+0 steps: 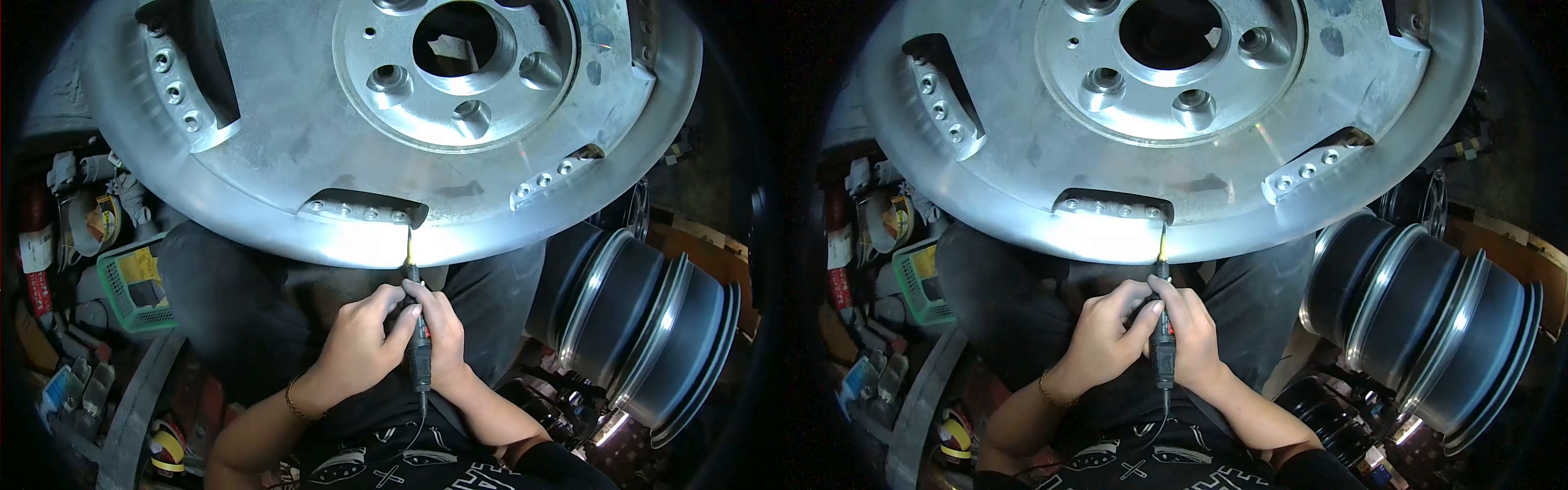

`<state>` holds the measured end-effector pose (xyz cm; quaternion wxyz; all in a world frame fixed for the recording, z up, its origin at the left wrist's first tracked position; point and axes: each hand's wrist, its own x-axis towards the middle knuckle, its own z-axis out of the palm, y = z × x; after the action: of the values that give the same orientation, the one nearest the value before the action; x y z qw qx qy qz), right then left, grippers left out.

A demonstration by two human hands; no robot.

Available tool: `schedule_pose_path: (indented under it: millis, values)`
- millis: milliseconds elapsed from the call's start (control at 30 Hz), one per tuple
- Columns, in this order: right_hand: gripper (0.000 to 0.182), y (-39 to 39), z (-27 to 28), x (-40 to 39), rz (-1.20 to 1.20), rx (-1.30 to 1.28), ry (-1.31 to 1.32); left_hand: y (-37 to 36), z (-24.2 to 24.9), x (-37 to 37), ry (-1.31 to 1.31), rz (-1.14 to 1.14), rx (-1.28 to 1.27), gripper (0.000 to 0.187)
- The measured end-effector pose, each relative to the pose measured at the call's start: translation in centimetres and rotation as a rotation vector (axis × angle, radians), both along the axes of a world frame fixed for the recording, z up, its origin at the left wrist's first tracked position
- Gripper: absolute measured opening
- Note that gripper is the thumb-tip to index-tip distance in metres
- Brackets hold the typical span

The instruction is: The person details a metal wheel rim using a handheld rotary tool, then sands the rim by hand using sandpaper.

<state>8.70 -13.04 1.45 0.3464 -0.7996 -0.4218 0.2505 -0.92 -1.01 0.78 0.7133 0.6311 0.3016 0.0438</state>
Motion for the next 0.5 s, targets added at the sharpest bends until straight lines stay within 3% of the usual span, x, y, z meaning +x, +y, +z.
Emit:
schedule_pose_path:
  millis: [500]
  values:
    - [0.064, 0.1, -0.7, -0.2, 0.009, 0.069, 0.009, 0.0, 0.1, -0.6, 0.055, 0.004, 0.001, 0.016]
